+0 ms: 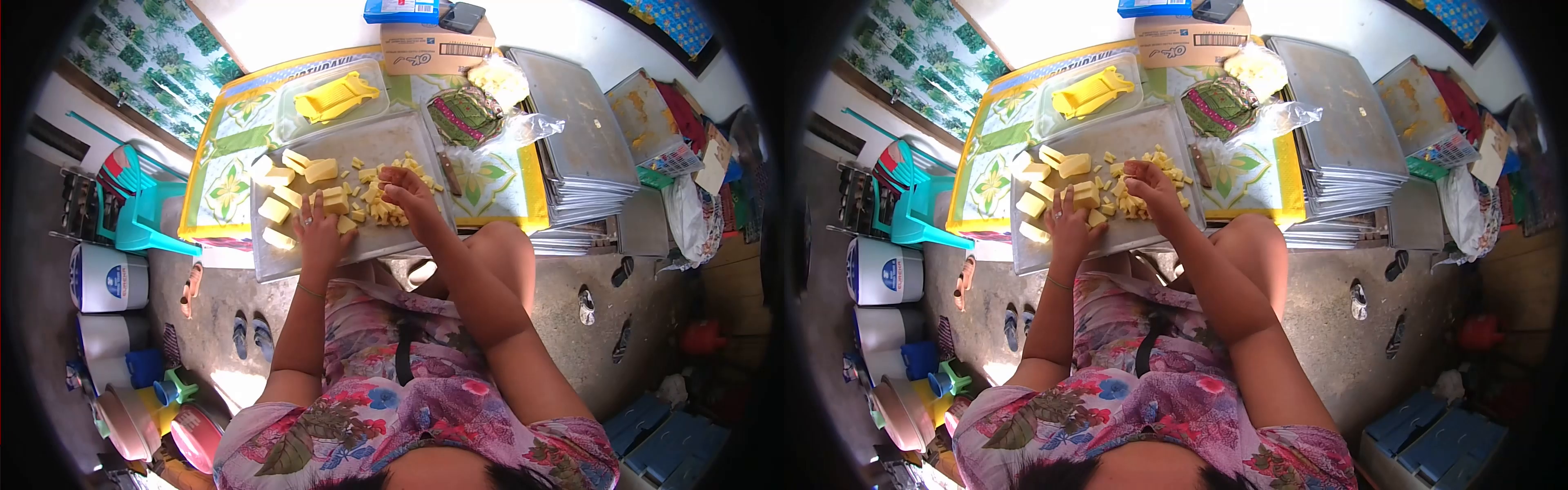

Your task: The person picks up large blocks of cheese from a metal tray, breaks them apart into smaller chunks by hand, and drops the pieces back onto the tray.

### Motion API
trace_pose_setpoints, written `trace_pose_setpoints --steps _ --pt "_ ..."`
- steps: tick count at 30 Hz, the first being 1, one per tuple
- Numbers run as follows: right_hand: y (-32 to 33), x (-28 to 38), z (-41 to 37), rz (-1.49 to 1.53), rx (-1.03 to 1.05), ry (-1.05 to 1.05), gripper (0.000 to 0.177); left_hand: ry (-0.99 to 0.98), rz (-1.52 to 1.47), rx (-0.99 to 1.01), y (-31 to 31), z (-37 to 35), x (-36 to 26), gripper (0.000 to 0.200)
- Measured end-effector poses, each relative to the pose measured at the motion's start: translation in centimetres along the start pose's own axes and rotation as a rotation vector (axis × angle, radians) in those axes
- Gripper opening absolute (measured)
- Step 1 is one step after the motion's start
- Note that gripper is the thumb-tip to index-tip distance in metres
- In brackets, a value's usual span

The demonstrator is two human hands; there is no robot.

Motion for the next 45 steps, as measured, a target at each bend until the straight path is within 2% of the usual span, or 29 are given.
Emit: trace_pose_setpoints --steps 5,8,11,14,20,23,26,30,39,42,45 --pt "-0.3 0.2 0.0 -0.008 -0.005 0.001 0.042 0.025 -0.114 0.003 0.3 -0.4 -0.7 0.044" --pt "-0.3 0.0 0.1 -0.015 -0.001 -0.005 0.041 0.051 -0.137 -0.052 -0.4 -0.9 -0.9 0.049" --pt "-0.3 -0.2 0.1 -0.012 0.016 -0.006 0.041 0.055 -0.097 -0.071 -0.2 -1.0 -1.5 0.045" --pt "-0.3 -0.1 0.1 -0.009 0.024 0.001 0.040 0.072 -0.181 0.028 0.5 -1.1 -1.9 0.044" --pt "-0.5 -0.4 0.1 -0.071 0.071 0.002 0.037 -0.050 -0.283 -0.118 1.1 -2.0 -2.8 0.031" --pt "-1.0 -0.8 0.0 -0.086 0.147 -0.037 0.037 0.273 -0.823 -0.060 0.2 -2.0 -1.2 0.027" --pt "-2.3 -1.1 -0.7 -0.161 0.252 -0.097 0.039 0.367 -1.553 -0.093 0.4 -1.2 -1.2 0.022" --pt "-2.8 -1.8 -0.8 -0.223 0.290 -0.108 0.035 0.300 -1.820 0.005 0.3 -0.6 -1.9 0.022" --pt "-2.2 -0.9 -1.1 0.122 0.220 -0.235 0.030 0.374 -1.970 0.109 0.1 -0.7 -2.6 0.021" --pt "-2.5 -1.0 -1.0 0.158 0.190 -0.285 0.028 0.388 -1.872 0.055 0.4 -0.8 -2.5 0.020" --pt "-2.3 -1.3 -0.8 0.030 0.254 -0.173 0.024 0.348 -1.791 0.047 -0.1 -0.8 -2.3 0.021"
Point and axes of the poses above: each hand's wrist, its own z-axis towards the middle knuckle, its own y-axis out of the back of the hand, x = y × z, the point moved 6 cm from there along z, towards the middle knuckle, and after that the axes turned 7 degrees about z, right-handed, at the moved point
